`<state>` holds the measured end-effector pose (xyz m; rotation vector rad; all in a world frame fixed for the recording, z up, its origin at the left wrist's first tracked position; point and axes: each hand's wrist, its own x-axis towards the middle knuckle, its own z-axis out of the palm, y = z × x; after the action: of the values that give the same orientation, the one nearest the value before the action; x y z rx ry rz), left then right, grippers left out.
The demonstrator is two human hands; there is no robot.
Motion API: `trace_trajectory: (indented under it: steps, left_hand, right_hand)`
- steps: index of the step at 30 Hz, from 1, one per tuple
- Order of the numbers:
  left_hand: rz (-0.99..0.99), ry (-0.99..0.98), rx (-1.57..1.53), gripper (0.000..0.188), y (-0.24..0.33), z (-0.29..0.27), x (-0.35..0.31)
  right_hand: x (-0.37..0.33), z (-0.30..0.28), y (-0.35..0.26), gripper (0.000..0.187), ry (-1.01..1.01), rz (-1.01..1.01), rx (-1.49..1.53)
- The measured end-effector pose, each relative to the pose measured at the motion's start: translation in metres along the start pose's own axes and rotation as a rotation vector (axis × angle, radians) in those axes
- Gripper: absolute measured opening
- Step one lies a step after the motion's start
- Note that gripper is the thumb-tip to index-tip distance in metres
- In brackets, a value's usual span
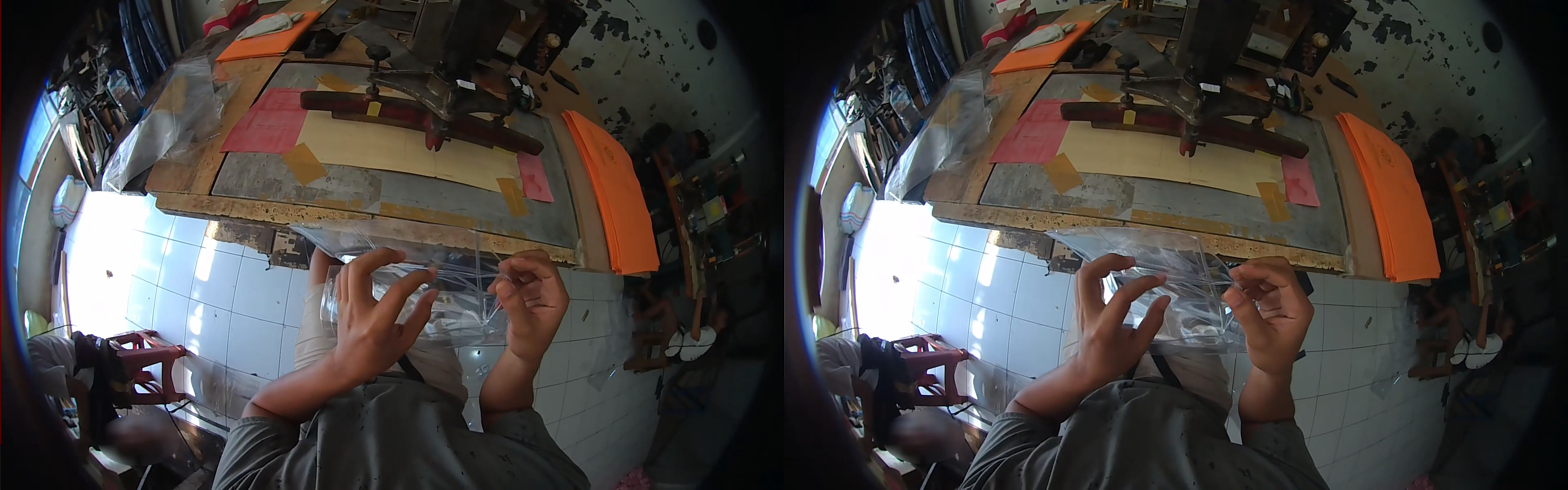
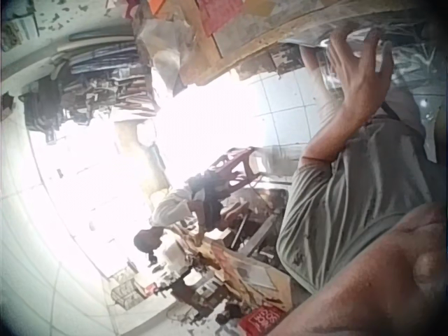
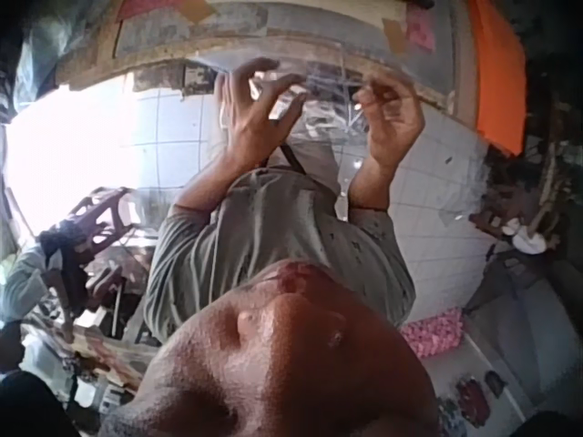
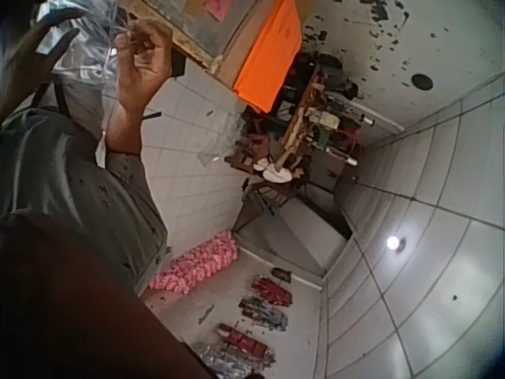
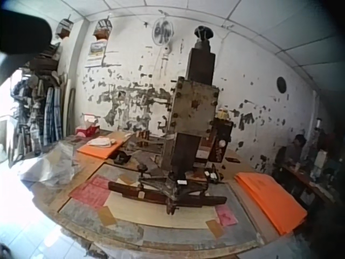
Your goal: The person aligns a plastic sheet on a wooden board beneath a heat press by hand, lowers the press mechanism, and then handles the resulting film.
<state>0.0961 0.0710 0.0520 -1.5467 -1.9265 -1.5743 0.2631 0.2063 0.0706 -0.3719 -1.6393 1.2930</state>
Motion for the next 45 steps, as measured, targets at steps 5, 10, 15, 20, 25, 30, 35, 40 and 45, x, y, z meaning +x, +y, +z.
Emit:
trace_trajectory:
  steps: [5, 10, 15, 20, 25, 30, 35, 40, 45]
  left_hand:
    - [-0.012, -0.116, 0.109, 0.044, 0.004, 0.005, -0.003]
    - [-0.079, -0.073, -0.074, 0.036, 0.004, 0.013, -0.007]
    - [-0.109, -0.060, -0.241, 0.023, 0.000, 0.014, -0.005]
    - [0.154, 0.181, 0.064, 0.027, -0.007, 0.007, -0.010]
    - [0.402, 0.023, -0.020, 0.032, -0.017, -0.002, 0.010]
    - [0.462, -0.075, -0.049, 0.026, -0.016, -0.005, 0.020]
    - [0.438, -0.123, -0.089, 0.029, -0.006, -0.010, 0.028]
    - [0.402, -0.117, -0.130, 0.030, -0.003, -0.009, 0.031]
    - [0.147, -0.164, -0.226, 0.019, 0.006, -0.009, 0.026]
  right_hand:
    - [-0.003, 0.003, 0.002, 0.031, -0.010, -0.017, -0.008]
    - [-0.004, 0.008, 0.004, 0.031, -0.026, -0.008, 0.002]
    - [-0.006, 0.009, 0.008, 0.031, -0.014, -0.019, -0.026]
    - [-0.007, 0.011, 0.006, 0.027, -0.033, -0.012, -0.090]
    - [-0.005, 0.016, -0.006, 0.023, -0.091, -0.122, -0.494]
    - [0.004, 0.023, -0.027, 0.027, -0.174, -0.454, -0.764]
    - [0.007, 0.020, -0.023, 0.036, -0.289, -0.424, -0.660]
    - [0.010, 0.018, -0.025, 0.032, -0.323, -0.224, -0.462]
    - [0.007, 0.012, -0.012, 0.022, -0.261, -0.121, -0.367]
